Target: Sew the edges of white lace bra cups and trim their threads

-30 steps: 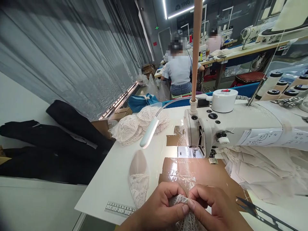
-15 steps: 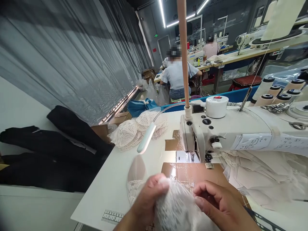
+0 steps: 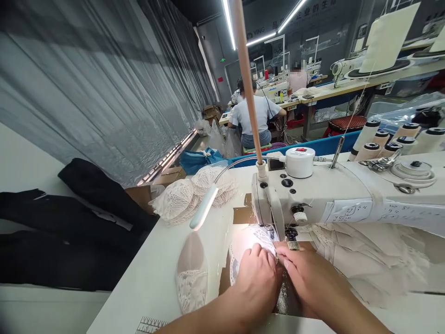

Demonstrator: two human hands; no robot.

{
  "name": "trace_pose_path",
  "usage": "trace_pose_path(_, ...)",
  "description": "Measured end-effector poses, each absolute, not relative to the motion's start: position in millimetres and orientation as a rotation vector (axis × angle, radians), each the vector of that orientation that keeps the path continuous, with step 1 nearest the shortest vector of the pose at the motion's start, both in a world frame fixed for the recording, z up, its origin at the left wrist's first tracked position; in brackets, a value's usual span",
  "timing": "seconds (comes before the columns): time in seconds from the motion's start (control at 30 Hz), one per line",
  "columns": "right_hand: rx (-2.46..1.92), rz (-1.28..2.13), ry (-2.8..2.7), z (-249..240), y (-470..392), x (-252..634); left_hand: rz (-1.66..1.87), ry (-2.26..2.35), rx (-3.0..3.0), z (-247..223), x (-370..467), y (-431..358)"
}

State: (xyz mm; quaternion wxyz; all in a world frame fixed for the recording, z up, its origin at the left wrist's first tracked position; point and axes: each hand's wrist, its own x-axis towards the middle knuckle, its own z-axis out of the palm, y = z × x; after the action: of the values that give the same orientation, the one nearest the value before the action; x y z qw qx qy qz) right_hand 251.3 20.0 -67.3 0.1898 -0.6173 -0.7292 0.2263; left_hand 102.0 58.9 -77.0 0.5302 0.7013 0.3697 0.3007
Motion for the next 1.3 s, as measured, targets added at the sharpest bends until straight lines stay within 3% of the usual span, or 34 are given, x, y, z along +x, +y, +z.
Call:
trace_pose_path(0.13, -1.655, 0.284, -2.225, -84.4, 19.2, 240.8, 0.446, 0.968, 2.294, -63.3, 83.0, 56.4)
trace_pose_path(0.23, -1.59, -0.041, -2.255, -102.2, 16.0, 239.5, 0.225, 0.747, 2.52, -50.8, 63.5, 72.4)
trace_pose_path(0.5, -1.656, -0.467, -2.127, -112.3, 19.4, 229.8, 0.563, 0.64, 2.754, -76.3, 64.7, 93.6)
trace_pose_path(1.3, -1.721, -0.454, -2.089, -101.4, 29.1, 230.5, 0.637, 0.624, 2.694, -90.5, 68.7, 131.6)
